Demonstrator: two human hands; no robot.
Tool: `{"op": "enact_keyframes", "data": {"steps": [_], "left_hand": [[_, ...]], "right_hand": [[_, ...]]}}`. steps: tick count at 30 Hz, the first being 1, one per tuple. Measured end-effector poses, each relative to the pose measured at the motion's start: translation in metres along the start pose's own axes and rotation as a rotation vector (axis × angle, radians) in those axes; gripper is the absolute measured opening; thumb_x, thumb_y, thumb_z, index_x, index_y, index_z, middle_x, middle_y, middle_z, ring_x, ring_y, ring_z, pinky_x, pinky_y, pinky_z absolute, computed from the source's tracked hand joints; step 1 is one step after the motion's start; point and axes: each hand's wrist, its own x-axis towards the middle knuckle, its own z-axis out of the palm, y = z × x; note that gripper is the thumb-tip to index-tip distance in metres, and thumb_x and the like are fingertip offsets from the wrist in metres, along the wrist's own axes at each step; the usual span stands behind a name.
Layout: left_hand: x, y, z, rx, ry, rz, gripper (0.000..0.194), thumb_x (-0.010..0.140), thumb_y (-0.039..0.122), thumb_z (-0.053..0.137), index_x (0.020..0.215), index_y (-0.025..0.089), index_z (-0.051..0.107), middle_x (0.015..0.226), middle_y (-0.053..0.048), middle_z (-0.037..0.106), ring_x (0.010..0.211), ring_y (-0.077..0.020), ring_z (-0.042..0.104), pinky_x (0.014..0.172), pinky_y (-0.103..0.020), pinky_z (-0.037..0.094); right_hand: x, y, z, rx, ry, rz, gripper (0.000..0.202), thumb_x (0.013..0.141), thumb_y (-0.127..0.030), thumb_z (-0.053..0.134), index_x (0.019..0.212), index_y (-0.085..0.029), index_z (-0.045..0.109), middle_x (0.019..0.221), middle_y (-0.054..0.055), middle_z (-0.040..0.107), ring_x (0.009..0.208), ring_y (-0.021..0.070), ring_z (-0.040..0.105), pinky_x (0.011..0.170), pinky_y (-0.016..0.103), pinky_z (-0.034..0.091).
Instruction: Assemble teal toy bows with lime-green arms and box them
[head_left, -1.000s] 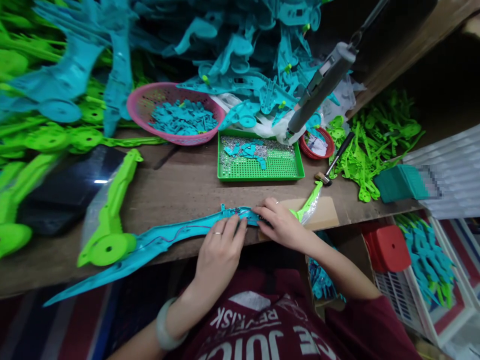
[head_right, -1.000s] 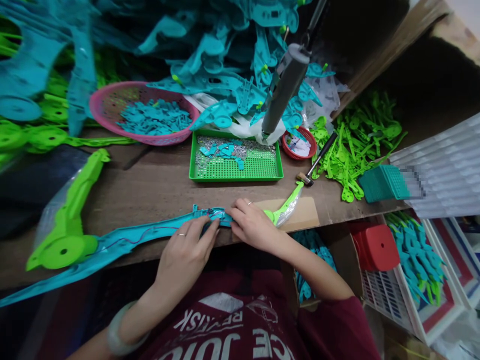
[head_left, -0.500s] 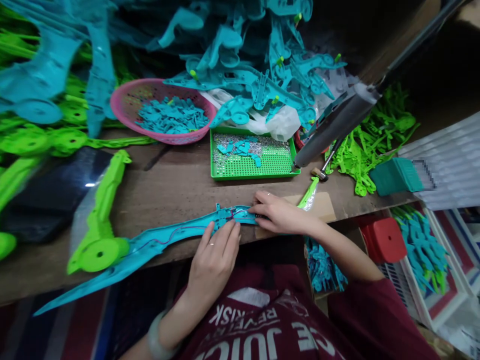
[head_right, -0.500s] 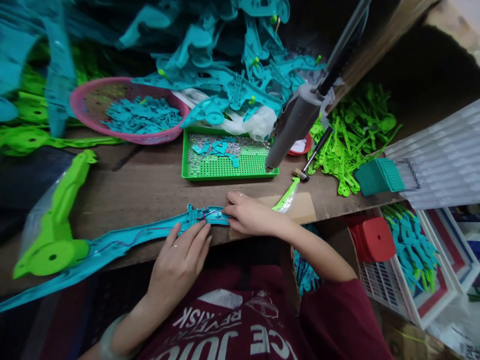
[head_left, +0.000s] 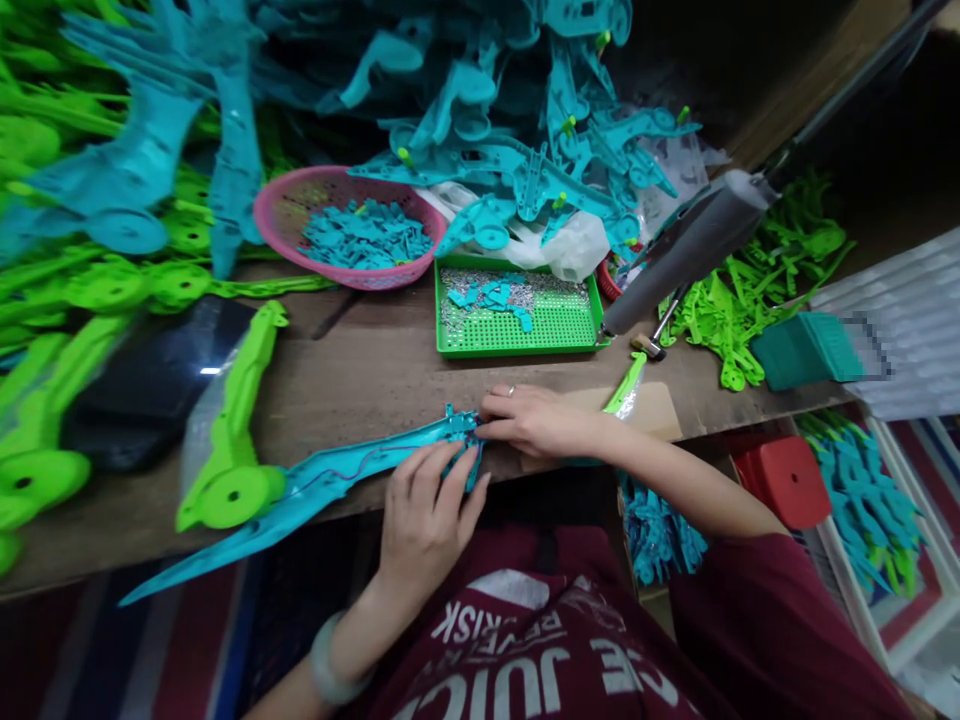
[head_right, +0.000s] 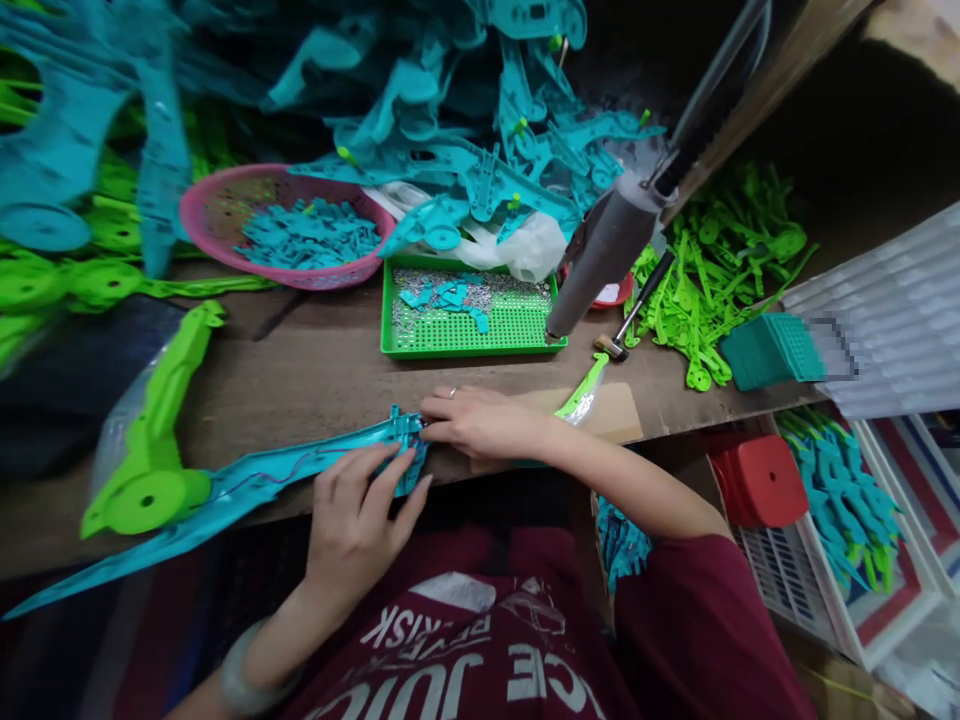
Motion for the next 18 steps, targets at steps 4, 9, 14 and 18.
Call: {"op": "enact_keyframes", "data": {"steps": [4, 9, 14, 18], "left_hand": [[0.005, -0.006, -0.004, 0.046, -0.092, 0.097, 0.025, 0.091, 0.021, 0.068, 0.113, 0.008, 0.066, 0.108, -0.015, 0.072, 0.104, -0.0296, 0.064, 0.096, -0.043, 0.048], [0.010, -0.007, -0.008, 0.082, -0.159, 0.101, 0.022, 0.094, 0.022, 0.064, 0.108, 0.007, 0.070, 0.111, -0.018, 0.070, 0.107, -0.0304, 0.062, 0.094, -0.041, 0.047], [0.013, -0.005, -0.012, 0.079, -0.173, 0.048, 0.023, 0.094, 0.026, 0.063, 0.110, 0.010, 0.071, 0.114, -0.020, 0.064, 0.109, -0.0327, 0.058, 0.091, -0.044, 0.049], [0.013, -0.007, -0.011, 0.065, -0.182, 0.055, 0.021, 0.095, 0.026, 0.063, 0.107, 0.011, 0.071, 0.113, -0.020, 0.065, 0.108, -0.0329, 0.058, 0.089, -0.044, 0.051]], "right_hand": [[-0.002, 0.006, -0.006, -0.042, -0.041, -0.060, 0.030, 0.099, -0.020, 0.052, 0.126, -0.019, 0.065, 0.112, 0.011, 0.060, 0.107, 0.0250, 0.052, 0.082, 0.034, 0.046], [0.006, 0.009, -0.005, 0.075, 0.024, -0.020, 0.026, 0.100, -0.018, 0.048, 0.120, -0.014, 0.065, 0.108, 0.011, 0.059, 0.101, 0.0222, 0.052, 0.086, 0.032, 0.046], [0.023, 0.013, 0.001, 0.138, 0.062, -0.005, 0.021, 0.102, -0.021, 0.045, 0.107, -0.015, 0.064, 0.105, 0.010, 0.056, 0.095, 0.0199, 0.052, 0.081, 0.029, 0.044], [0.031, 0.020, -0.003, 0.130, 0.007, -0.095, 0.019, 0.102, -0.019, 0.044, 0.101, -0.019, 0.063, 0.106, 0.007, 0.056, 0.094, 0.0185, 0.053, 0.077, 0.027, 0.041]]}}
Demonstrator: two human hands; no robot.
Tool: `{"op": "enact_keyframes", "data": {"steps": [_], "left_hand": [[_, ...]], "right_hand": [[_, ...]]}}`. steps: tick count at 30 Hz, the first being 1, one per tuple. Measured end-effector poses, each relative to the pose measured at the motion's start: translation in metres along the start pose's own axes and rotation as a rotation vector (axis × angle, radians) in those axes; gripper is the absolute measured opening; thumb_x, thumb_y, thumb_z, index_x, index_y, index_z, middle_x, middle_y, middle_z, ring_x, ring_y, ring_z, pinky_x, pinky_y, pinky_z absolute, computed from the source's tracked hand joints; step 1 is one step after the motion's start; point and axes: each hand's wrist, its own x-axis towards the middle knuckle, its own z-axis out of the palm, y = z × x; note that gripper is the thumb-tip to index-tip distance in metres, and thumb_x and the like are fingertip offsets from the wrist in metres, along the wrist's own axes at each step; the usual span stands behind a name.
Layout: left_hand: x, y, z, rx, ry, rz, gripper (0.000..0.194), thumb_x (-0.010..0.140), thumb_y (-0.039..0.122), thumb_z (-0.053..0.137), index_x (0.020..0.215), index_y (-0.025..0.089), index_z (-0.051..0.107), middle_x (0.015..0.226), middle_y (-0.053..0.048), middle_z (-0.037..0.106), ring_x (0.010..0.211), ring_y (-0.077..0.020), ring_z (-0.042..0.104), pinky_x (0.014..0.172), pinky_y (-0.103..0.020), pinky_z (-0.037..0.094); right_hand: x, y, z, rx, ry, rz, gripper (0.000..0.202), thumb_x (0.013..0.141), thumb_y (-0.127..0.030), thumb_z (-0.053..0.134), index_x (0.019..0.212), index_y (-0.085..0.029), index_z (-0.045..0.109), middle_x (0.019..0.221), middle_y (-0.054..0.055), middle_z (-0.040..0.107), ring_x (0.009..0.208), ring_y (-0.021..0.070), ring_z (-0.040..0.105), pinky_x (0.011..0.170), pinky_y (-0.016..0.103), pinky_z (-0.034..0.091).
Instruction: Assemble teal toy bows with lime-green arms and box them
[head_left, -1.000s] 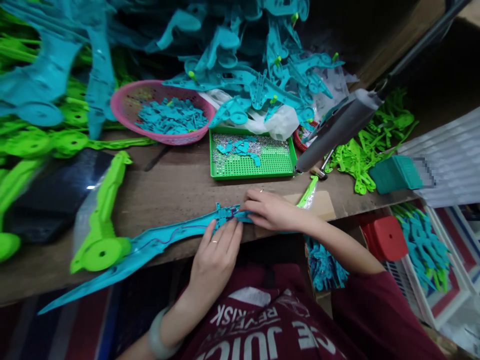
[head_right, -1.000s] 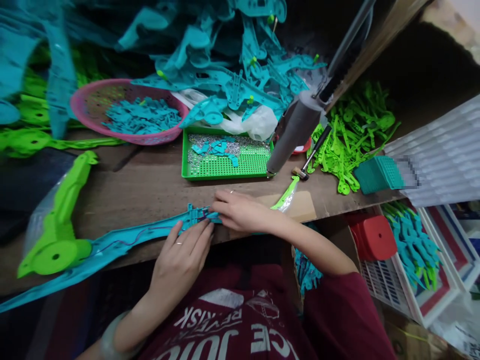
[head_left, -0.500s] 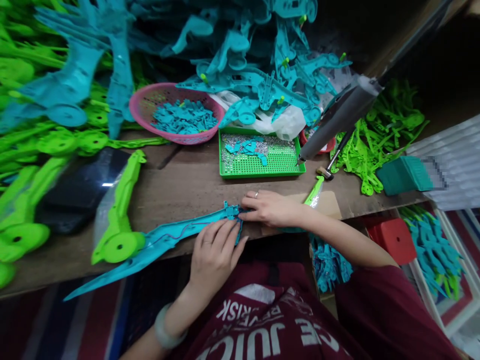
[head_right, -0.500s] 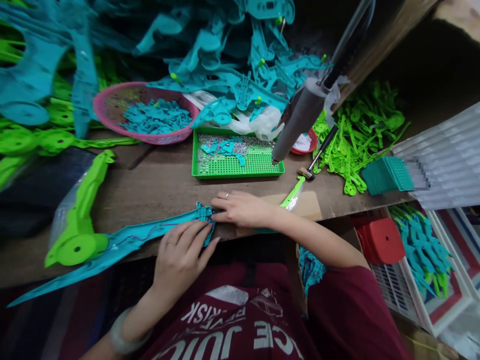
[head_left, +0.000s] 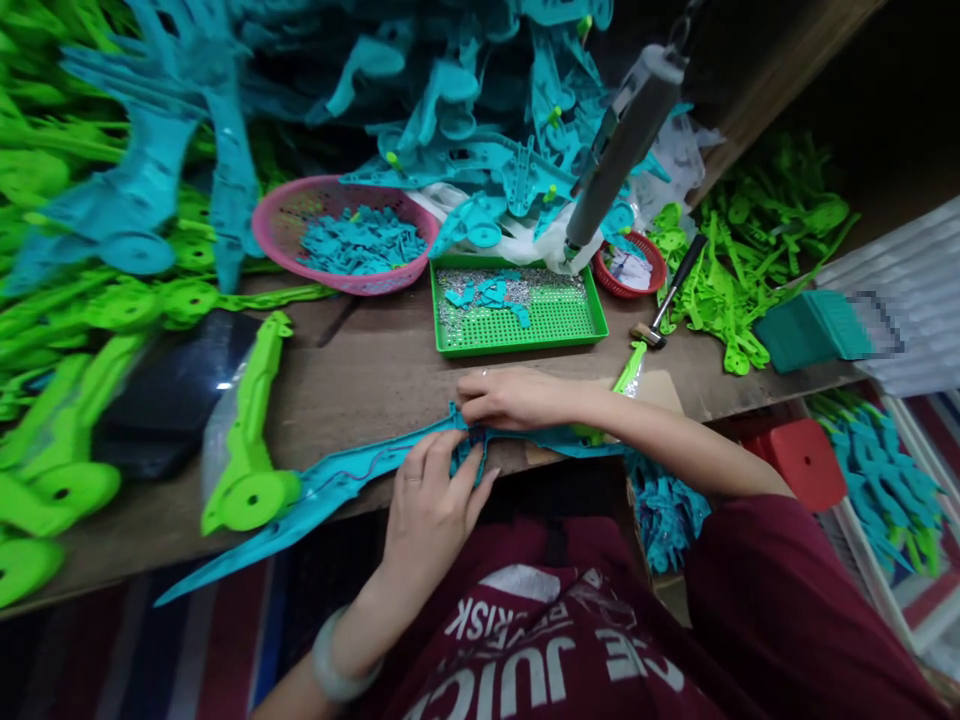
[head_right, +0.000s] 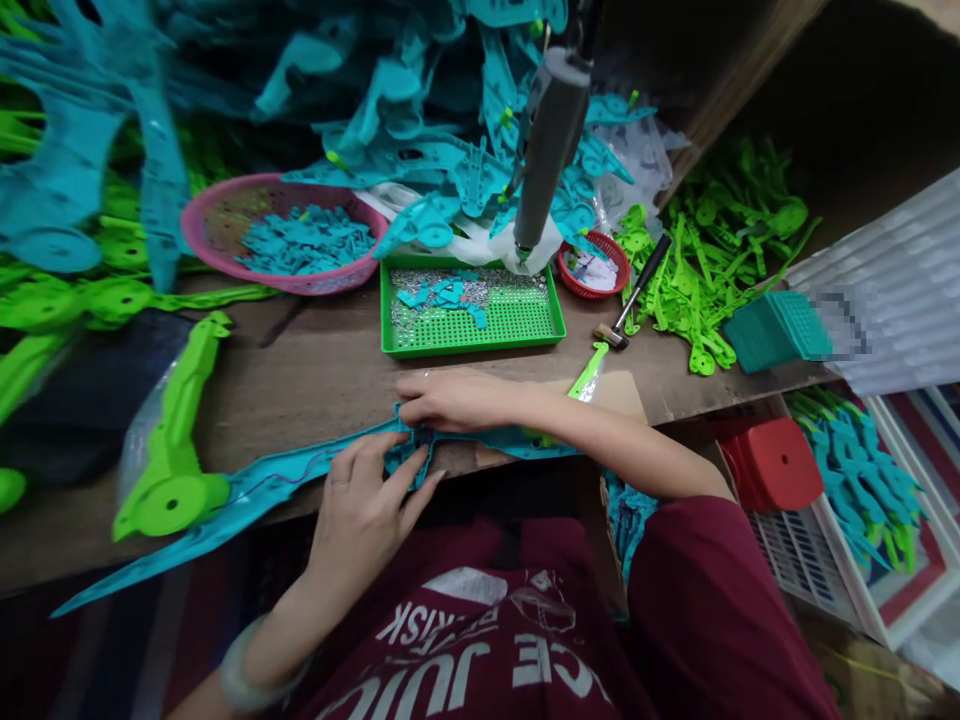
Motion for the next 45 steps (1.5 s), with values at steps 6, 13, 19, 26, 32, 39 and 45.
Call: {"op": "enact_keyframes", "data": {"steps": [6, 13, 19, 26, 32, 39, 45], "left_hand": [[0.000, -0.002, 0.001, -0.036, 0.006, 0.047, 0.020, 0.097, 0.025, 0.060, 0.105, 0.009, 0.070, 0.110, -0.017, 0.072, 0.108, -0.0321, 0.062, 0.091, -0.044, 0.049], [0.005, -0.018, -0.003, -0.155, -0.056, 0.137, 0.026, 0.100, 0.028, 0.055, 0.114, 0.009, 0.065, 0.112, -0.014, 0.073, 0.107, -0.0300, 0.062, 0.094, -0.043, 0.048], [0.021, -0.026, -0.007, -0.110, -0.141, 0.242, 0.024, 0.098, 0.034, 0.056, 0.106, 0.013, 0.065, 0.102, -0.012, 0.072, 0.100, -0.0298, 0.062, 0.092, -0.044, 0.048], [0.029, -0.032, -0.012, -0.191, -0.279, 0.139, 0.032, 0.097, 0.033, 0.055, 0.121, 0.014, 0.057, 0.102, -0.012, 0.071, 0.099, -0.0299, 0.063, 0.094, -0.046, 0.049], [0.040, -0.050, -0.015, -0.344, -0.376, 0.097, 0.023, 0.095, 0.023, 0.049, 0.116, 0.017, 0.056, 0.106, -0.011, 0.068, 0.101, -0.0273, 0.065, 0.085, -0.040, 0.053], [0.026, -0.035, -0.023, -0.264, -0.051, 0.198, 0.018, 0.097, 0.010, 0.050, 0.113, 0.013, 0.057, 0.103, -0.011, 0.070, 0.096, -0.0248, 0.064, 0.085, -0.039, 0.053], [0.011, -0.009, -0.023, -0.232, 0.165, 0.202, 0.022, 0.090, 0.005, 0.064, 0.111, 0.012, 0.061, 0.104, -0.012, 0.073, 0.096, -0.0244, 0.067, 0.088, -0.038, 0.053]], "right_hand": [[-0.004, -0.002, -0.005, -0.122, -0.067, -0.046, 0.028, 0.106, -0.024, 0.036, 0.103, -0.020, 0.064, 0.107, 0.007, 0.058, 0.093, 0.0185, 0.054, 0.078, 0.029, 0.042], [-0.026, -0.007, -0.005, -0.339, -0.023, -0.113, 0.027, 0.103, -0.027, 0.045, 0.116, -0.022, 0.068, 0.114, 0.010, 0.060, 0.109, 0.0247, 0.052, 0.080, 0.035, 0.045], [-0.038, -0.004, -0.001, -0.188, 0.047, 0.010, 0.034, 0.098, -0.014, 0.051, 0.127, -0.024, 0.065, 0.111, 0.010, 0.059, 0.104, 0.0234, 0.051, 0.083, 0.035, 0.045], [-0.072, -0.036, 0.009, -0.080, 0.387, 0.274, 0.019, 0.098, -0.017, 0.049, 0.099, -0.014, 0.068, 0.100, 0.012, 0.060, 0.094, 0.0230, 0.048, 0.077, 0.035, 0.046], [-0.067, -0.064, 0.031, -0.234, 0.358, 0.322, 0.019, 0.099, -0.021, 0.050, 0.097, -0.015, 0.068, 0.102, 0.014, 0.061, 0.093, 0.0247, 0.046, 0.072, 0.036, 0.043], [-0.084, -0.069, 0.020, -0.196, 0.618, 0.364, 0.015, 0.097, -0.014, 0.052, 0.098, -0.014, 0.066, 0.096, 0.011, 0.063, 0.085, 0.0215, 0.047, 0.072, 0.035, 0.045], [-0.093, -0.074, 0.032, -0.210, 0.544, 0.434, 0.017, 0.097, -0.021, 0.055, 0.107, -0.014, 0.067, 0.101, 0.013, 0.064, 0.091, 0.0235, 0.051, 0.075, 0.037, 0.049]]}}
